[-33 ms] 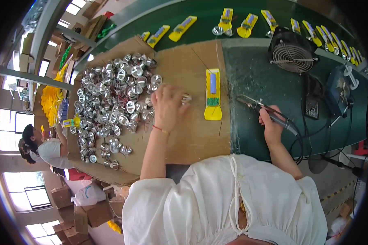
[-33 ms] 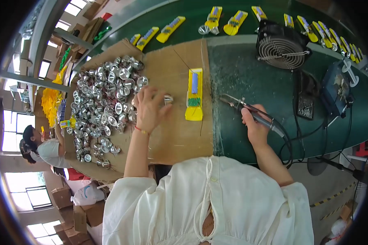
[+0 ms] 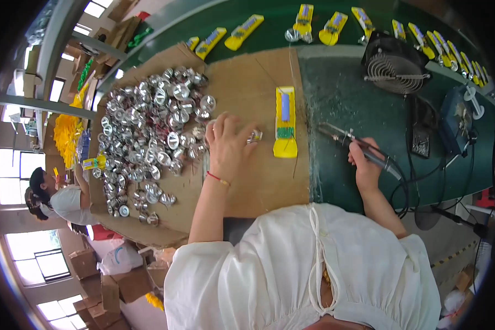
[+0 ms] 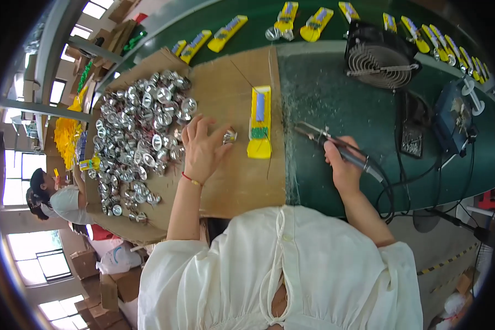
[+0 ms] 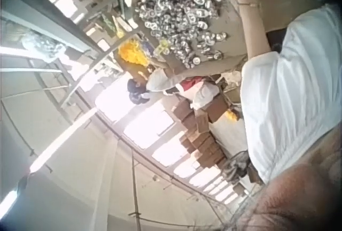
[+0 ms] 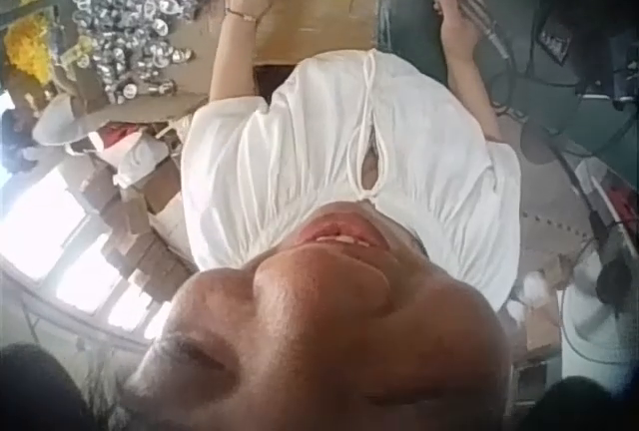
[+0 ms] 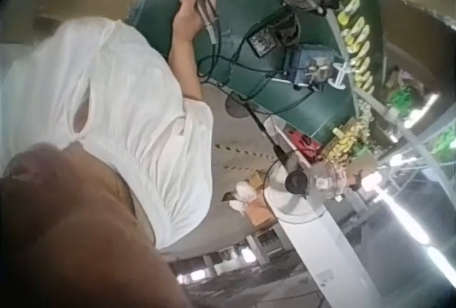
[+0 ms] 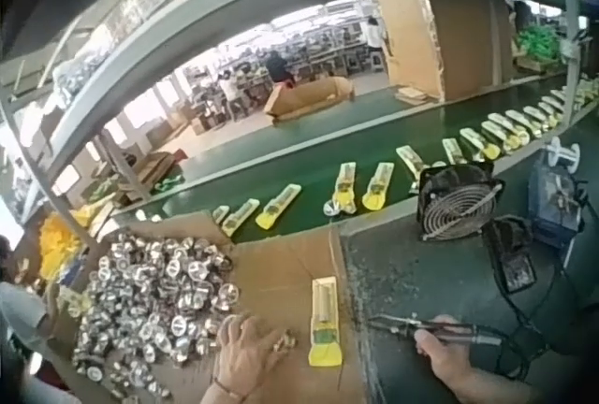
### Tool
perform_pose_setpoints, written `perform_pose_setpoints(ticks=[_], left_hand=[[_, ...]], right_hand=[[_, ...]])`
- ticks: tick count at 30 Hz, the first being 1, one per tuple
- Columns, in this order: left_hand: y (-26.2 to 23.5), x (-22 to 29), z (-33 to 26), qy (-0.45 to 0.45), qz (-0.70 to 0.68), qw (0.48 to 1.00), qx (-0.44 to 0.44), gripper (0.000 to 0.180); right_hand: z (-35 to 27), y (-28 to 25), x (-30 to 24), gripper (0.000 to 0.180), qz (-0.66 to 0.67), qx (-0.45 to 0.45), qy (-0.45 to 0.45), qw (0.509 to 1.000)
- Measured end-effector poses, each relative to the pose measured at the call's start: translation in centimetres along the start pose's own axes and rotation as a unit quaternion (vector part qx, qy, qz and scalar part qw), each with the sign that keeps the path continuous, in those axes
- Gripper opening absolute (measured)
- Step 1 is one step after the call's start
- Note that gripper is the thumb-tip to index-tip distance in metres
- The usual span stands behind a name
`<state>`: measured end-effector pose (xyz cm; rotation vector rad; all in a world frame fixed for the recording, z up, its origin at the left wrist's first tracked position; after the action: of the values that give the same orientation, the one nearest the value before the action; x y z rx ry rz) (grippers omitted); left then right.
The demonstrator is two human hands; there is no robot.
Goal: Soldering components and assembling small handheld flashlights at a factory workbench.
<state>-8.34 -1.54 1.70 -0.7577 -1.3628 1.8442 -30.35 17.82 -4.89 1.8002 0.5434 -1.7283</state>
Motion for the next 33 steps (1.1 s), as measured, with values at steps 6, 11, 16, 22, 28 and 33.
perform_pose_setpoints(ticks=[6, 11, 16, 22, 28, 33], left_hand=[[-1.7, 1.4, -1.8, -0.062, -0.195, 0.979, 0.009, 0.058], [1.3, 1.1, 0.0, -0.085, -0.271, 0.959, 0.025, 0.048], [3.4, 1.9, -0.1, -0.139, -0.304, 0.941, 0.058, 0.013], [3.3, 1.5, -2.0, -0.215, -0.414, 0.883, 0.058, 0.013], [3.4, 1.1, -3.3, -0.298, -0.490, 0.819, -0.001, 0.016], [4.2, 0.8, -2.8, -0.341, -0.518, 0.785, -0.002, 0.014]], right_hand=[[0.3, -0.3, -0.2, 0.019, -0.014, 0.000, 0.002, 1.000], [0.6, 0.3, -0.3, 0.018, -0.038, -0.002, 0.000, 0.999], [0.6, 0.0, -0.4, 0.019, -0.034, -0.023, -0.031, 0.999], [0.3, 0.0, -0.3, 0.014, -0.012, -0.013, -0.019, 1.000], [0.4, 0.1, -0.2, 0.014, 0.015, -0.025, -0.020, 0.999], [0.3, 0.2, -0.3, 0.019, -0.008, -0.030, -0.027, 0.999]])
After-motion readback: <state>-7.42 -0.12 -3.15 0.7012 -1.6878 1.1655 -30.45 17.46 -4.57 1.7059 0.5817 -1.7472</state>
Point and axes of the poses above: each hand's wrist, its own z-axis towards the middle knuckle, its own y-axis out of the palm, x = y × z, the point moved 5 cm from there along z, towards the middle knuckle
